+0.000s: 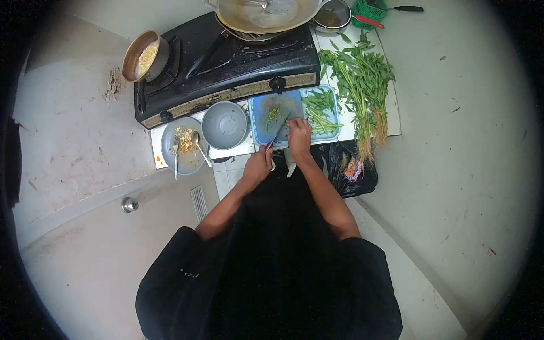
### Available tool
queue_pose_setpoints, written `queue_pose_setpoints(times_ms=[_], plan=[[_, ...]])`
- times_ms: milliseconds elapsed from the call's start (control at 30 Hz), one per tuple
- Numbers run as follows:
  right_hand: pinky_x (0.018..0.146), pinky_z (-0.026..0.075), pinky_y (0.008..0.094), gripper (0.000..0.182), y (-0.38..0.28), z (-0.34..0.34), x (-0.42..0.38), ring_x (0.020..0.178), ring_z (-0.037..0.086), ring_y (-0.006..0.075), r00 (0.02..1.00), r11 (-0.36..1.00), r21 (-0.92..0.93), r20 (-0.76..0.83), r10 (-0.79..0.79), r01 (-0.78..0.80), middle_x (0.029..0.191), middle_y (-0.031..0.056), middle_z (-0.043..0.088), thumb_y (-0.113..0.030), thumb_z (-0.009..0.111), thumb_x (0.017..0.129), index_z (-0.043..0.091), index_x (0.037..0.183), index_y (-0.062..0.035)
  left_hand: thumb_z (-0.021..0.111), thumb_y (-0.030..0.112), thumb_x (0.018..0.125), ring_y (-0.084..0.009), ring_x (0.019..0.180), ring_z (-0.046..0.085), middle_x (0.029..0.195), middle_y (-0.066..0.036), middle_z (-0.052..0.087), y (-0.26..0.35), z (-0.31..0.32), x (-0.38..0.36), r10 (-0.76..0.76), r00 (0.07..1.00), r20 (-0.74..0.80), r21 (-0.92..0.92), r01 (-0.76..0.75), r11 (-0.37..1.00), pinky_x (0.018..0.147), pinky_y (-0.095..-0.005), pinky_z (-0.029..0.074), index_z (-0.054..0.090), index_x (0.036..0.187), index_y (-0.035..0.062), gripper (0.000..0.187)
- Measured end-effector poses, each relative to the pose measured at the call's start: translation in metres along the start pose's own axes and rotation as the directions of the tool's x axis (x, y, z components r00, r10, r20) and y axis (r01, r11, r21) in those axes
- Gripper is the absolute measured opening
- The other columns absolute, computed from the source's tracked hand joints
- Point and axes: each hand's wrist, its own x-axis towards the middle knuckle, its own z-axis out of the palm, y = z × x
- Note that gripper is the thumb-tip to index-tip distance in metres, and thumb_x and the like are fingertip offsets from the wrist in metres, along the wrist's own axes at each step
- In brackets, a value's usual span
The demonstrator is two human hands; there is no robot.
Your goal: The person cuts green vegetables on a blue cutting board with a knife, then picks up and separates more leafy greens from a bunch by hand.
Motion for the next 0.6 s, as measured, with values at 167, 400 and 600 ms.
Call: queue_pose_setpoints(times_ms=[167,400,600], plan=[[0.083,0.046,0.0440,0.028,-0.003,-0.002,-0.001,0.093,0.061,0.0323,0.999,1.000,0.027,0.040,0.014,-0.015,0.095,0.0108,0.067,0.008,0.062,0.072,0.071,0.096,-0.0022,0.046,0.035,0.104,-0.0554,0.074,0.064,0.075,-0.034,0.064,0.007,-0.003,0.025,0.015,0.998,-0.066,-0.026,-0.017,1.000,0.067,-0.0626,0.051,0.053,0.111,-0.0006,0.037],[0.081,0.048,0.0445,0.013,0.000,-0.003,0.005,0.089,0.062,0.0354,1.000,0.999,0.046,0.026,0.012,-0.013,0.091,0.0142,0.067,0.001,0.063,0.084,0.073,0.092,-0.0018,0.045,0.035,0.104,-0.0553,0.079,0.064,0.078,-0.034,0.065,0.008,-0.007,0.029,0.001,0.999,-0.034,-0.092,-0.004,0.996,0.070,-0.0638,0.049,0.054,0.111,0.0000,0.037],[0.082,0.048,0.0450,0.011,-0.002,-0.001,0.006,0.089,0.062,0.0358,1.000,0.999,0.022,0.014,0.025,-0.025,0.091,0.0142,0.067,0.001,0.064,0.084,0.072,0.091,-0.0017,0.045,0.036,0.104,-0.0562,0.079,0.063,0.078,-0.035,0.064,0.009,-0.009,0.017,0.014,1.000,0.009,-0.122,-0.013,0.992,0.071,-0.0643,0.049,0.053,0.112,0.0008,0.037]])
